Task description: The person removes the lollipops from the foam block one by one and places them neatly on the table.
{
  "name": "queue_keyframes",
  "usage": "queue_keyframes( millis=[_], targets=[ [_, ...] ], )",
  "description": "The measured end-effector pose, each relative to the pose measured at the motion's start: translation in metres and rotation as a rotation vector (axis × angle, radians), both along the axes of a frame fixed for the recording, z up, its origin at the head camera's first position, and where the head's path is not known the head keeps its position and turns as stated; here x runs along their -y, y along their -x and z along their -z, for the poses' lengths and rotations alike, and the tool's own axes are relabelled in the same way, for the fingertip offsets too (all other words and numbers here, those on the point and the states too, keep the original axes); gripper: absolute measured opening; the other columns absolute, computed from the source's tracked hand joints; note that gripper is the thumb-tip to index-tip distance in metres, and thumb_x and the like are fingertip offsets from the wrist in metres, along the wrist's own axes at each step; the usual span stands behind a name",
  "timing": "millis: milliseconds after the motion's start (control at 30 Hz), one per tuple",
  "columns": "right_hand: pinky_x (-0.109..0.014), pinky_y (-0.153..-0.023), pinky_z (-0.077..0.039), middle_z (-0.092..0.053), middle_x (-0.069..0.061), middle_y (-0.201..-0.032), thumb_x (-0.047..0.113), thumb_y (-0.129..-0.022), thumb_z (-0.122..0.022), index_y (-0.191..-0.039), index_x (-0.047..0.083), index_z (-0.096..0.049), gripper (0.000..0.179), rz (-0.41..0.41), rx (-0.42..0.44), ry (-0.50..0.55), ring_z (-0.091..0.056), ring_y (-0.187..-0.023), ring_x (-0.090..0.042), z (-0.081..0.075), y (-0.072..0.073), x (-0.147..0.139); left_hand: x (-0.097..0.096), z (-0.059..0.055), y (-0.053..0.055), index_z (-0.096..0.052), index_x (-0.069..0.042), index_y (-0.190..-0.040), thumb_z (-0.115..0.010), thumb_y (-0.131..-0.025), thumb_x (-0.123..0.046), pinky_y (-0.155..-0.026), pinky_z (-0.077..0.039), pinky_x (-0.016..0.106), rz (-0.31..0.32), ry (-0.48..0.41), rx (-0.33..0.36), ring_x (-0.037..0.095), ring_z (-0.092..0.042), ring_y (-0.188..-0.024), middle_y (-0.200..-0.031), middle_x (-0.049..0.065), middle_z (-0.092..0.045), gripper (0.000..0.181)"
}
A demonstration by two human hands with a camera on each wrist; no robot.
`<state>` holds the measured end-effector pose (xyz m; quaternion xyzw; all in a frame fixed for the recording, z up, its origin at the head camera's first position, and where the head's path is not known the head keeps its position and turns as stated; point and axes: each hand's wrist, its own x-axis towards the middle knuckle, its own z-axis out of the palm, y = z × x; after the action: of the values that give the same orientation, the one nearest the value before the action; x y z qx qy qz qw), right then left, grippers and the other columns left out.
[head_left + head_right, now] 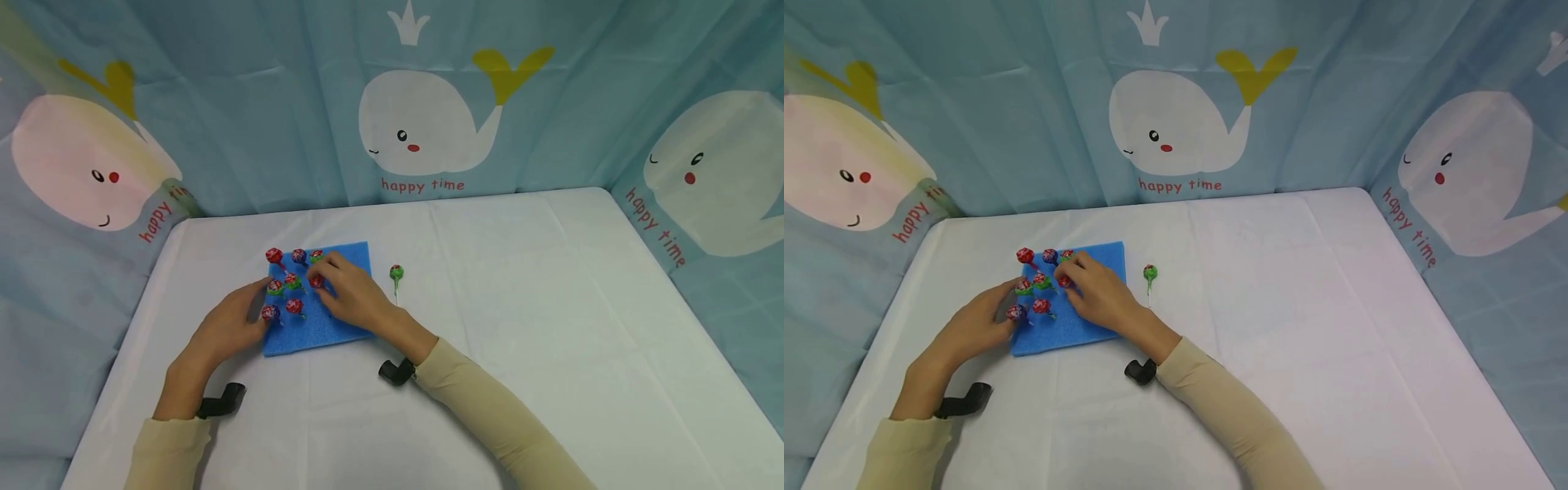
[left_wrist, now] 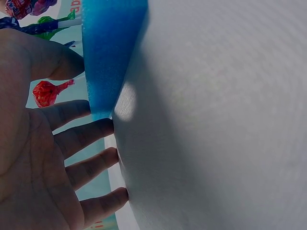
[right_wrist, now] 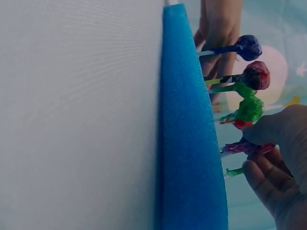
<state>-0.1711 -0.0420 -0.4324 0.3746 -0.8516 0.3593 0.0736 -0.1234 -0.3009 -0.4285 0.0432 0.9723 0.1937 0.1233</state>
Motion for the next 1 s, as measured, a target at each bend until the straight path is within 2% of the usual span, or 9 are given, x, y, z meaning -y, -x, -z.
queue_keyframes(
  millis=[333, 467, 667, 1000],
  targets=[
    [-0.026, -0.086, -0.06, -0.062, -0.008, -0.121, 0.009, -0.1, -0.071, -0.12, 0.008, -0.071, 0.02, -0.02, 0.012, 0.029, -0.068, -0.1, -0.019, -0.002, 0.001, 0.0, 0.002, 0.0, -0.001, -0.034, -0.005, -0.164, -0.063, -0.094, -0.023, -0.12, -0.031, 0.077, 0.01, 0.009, -0.018, 0.056, -0.036, -0.151, -0.164, 0.031, -0.04, 0.078],
    [-0.027, -0.088, -0.061, -0.063, -0.008, -0.121, 0.008, -0.1, -0.072, -0.121, 0.008, -0.071, 0.021, -0.017, 0.012, 0.044, -0.069, -0.102, -0.021, -0.004, 0.001, -0.001, 0.0, -0.001, -0.001, -0.035, -0.005, -0.164, -0.063, -0.095, -0.024, -0.12, -0.032, 0.077, 0.009, 0.015, -0.023, 0.056, -0.036, -0.151, -0.164, 0.031, -0.041, 0.078],
    [-0.027, -0.092, -0.062, -0.063, -0.007, -0.12, 0.01, -0.1, -0.072, -0.121, 0.009, -0.07, 0.021, 0.001, 0.001, 0.052, -0.07, -0.106, -0.021, -0.007, 0.001, -0.004, 0.0, -0.001, 0.0, -0.036, -0.004, -0.164, -0.064, -0.094, -0.024, -0.119, -0.033, 0.077, 0.02, 0.018, -0.027, 0.056, -0.038, -0.15, -0.163, 0.032, -0.042, 0.077],
    [-0.026, -0.085, -0.06, -0.064, -0.006, -0.116, 0.014, -0.099, -0.074, -0.122, 0.011, -0.069, 0.024, 0.068, -0.064, 0.059, -0.07, -0.1, -0.02, -0.012, 0.002, -0.008, 0.0, 0.0, -0.001, -0.036, -0.005, -0.164, -0.063, -0.095, -0.024, -0.119, -0.032, 0.077, 0.013, 0.017, -0.03, 0.057, -0.037, -0.15, -0.163, 0.032, -0.041, 0.077]
  ],
)
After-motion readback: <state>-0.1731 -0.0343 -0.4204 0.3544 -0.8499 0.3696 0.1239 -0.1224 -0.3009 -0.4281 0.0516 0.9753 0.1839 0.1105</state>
